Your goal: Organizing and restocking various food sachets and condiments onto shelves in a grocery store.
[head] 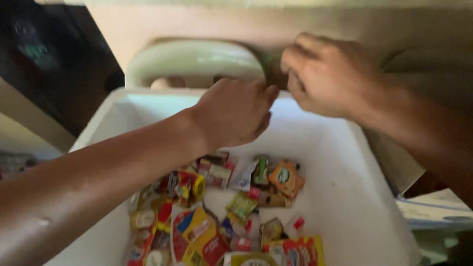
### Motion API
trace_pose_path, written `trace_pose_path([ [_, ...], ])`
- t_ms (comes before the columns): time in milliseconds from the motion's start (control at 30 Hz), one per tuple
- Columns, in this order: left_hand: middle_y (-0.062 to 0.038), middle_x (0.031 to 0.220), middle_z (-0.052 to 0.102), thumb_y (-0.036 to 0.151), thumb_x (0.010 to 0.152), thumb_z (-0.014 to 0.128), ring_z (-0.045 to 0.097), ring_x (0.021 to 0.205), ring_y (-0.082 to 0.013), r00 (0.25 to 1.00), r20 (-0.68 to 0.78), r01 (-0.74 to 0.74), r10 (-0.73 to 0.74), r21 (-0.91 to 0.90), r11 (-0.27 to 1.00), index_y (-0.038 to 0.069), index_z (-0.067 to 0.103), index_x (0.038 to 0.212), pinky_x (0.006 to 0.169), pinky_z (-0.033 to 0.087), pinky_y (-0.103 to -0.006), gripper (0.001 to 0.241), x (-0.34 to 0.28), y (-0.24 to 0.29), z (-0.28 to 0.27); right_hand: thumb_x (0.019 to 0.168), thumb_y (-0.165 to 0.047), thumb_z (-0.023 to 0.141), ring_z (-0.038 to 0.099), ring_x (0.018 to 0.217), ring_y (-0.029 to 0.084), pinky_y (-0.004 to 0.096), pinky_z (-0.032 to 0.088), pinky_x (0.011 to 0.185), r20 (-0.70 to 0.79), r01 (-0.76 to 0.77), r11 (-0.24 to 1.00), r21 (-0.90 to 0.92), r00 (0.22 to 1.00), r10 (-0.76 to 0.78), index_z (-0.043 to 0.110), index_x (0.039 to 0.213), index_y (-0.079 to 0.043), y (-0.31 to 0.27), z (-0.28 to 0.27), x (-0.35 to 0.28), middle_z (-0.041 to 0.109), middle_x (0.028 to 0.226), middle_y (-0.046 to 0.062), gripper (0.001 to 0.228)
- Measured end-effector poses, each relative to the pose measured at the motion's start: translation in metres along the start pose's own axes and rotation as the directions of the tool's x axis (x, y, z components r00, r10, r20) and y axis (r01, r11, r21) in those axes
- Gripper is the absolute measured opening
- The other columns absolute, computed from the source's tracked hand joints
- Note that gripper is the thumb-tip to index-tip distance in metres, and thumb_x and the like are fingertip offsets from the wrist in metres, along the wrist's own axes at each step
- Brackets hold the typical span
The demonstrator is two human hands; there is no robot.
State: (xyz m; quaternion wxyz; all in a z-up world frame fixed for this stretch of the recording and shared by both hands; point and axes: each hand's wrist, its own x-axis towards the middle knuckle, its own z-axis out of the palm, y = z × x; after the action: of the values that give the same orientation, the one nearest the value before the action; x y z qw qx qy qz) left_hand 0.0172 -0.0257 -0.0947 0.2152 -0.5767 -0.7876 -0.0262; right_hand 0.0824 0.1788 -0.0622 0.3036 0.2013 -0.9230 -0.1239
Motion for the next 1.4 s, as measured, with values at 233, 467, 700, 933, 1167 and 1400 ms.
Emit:
trace_pose_path([
  [233, -0.017, 0.104, 0.070, 0.037, 0.089, 0.066, 0.068, 0.100, -0.0398, 0.846, 0.529, 0.157, -0.069, -0.124, 0.980, 0.007, 0.066, 0.110, 0.085, 0.053, -0.0534, 0.036, -0.067, -0.009, 0.073, 0.089, -0.032, 0.067, 0.068, 0.100, 0.038, 0.052, 0.055, 0.083, 0.786, -0.110, 0.967, 0.232, 0.607, -0.120, 0.062, 0.117, -0.011, -0.071, 0.050, 0.002, 0.070, 0.103, 0.018, 0.035],
  [467, -0.015, 0.108, 0.072, 0.041, 0.093, 0.065, 0.068, 0.104, -0.0366, 0.714, 0.699, 0.212, -0.044, -0.155, 0.965, 0.009, 0.067, 0.117, 0.088, 0.054, -0.0509, 0.040, -0.094, 0.001, 0.085, 0.087, -0.034, 0.074, 0.067, 0.110, 0.037, 0.051, 0.054, 0.092, 0.862, -0.043, 0.978, 0.206, 0.481, -0.160, 0.060, 0.134, -0.014, -0.111, 0.103, 0.018, 0.071, 0.115, 0.016, 0.052],
  [700, -0.009, 0.119, 0.076, 0.029, 0.086, 0.074, 0.072, 0.109, -0.0274, 0.557, 0.830, 0.098, -0.043, -0.014, 0.995, 0.014, 0.080, 0.114, 0.088, 0.058, -0.0441, 0.033, -0.110, -0.025, 0.153, 0.084, -0.028, 0.075, 0.066, 0.109, 0.040, 0.051, 0.053, 0.093, 0.838, -0.032, 0.948, 0.315, 0.479, -0.262, 0.059, 0.136, -0.018, -0.157, 0.154, 0.046, 0.070, 0.117, 0.017, 0.056],
  [933, -0.004, 0.130, 0.070, 0.029, 0.080, 0.085, 0.069, 0.114, -0.0280, 0.384, 0.907, 0.111, -0.173, 0.140, 0.984, 0.022, 0.072, 0.127, 0.087, 0.057, -0.0508, 0.049, -0.133, -0.057, 0.203, 0.086, -0.034, 0.073, 0.068, 0.106, 0.040, 0.050, 0.054, 0.093, 0.783, 0.039, 0.906, 0.421, 0.489, -0.384, 0.069, 0.122, -0.012, -0.182, 0.242, 0.049, 0.072, 0.113, 0.018, 0.042],
  [1167, -0.003, 0.128, 0.072, 0.029, 0.081, 0.083, 0.071, 0.113, -0.0284, 0.318, 0.929, 0.170, -0.189, 0.140, 0.975, 0.024, 0.074, 0.126, 0.088, 0.057, -0.0504, 0.046, -0.132, -0.061, 0.222, 0.083, -0.027, 0.074, 0.068, 0.103, 0.043, 0.053, 0.053, 0.092, 0.699, -0.156, 0.884, 0.440, 0.678, -0.228, 0.052, 0.136, -0.004, -0.188, 0.282, 0.015, 0.072, 0.109, 0.024, 0.062],
  [1400, -0.002, 0.125, 0.075, 0.032, 0.085, 0.078, 0.072, 0.113, -0.0268, 0.309, 0.925, 0.222, -0.221, 0.156, 0.963, 0.027, 0.076, 0.124, 0.092, 0.056, -0.0490, 0.040, -0.126, -0.081, 0.239, 0.074, -0.021, 0.080, 0.066, 0.103, 0.044, 0.052, 0.053, 0.089, 0.683, -0.180, 0.813, 0.553, 0.656, -0.320, 0.048, 0.137, -0.003, -0.178, 0.307, 0.003, 0.069, 0.109, 0.026, 0.073],
])
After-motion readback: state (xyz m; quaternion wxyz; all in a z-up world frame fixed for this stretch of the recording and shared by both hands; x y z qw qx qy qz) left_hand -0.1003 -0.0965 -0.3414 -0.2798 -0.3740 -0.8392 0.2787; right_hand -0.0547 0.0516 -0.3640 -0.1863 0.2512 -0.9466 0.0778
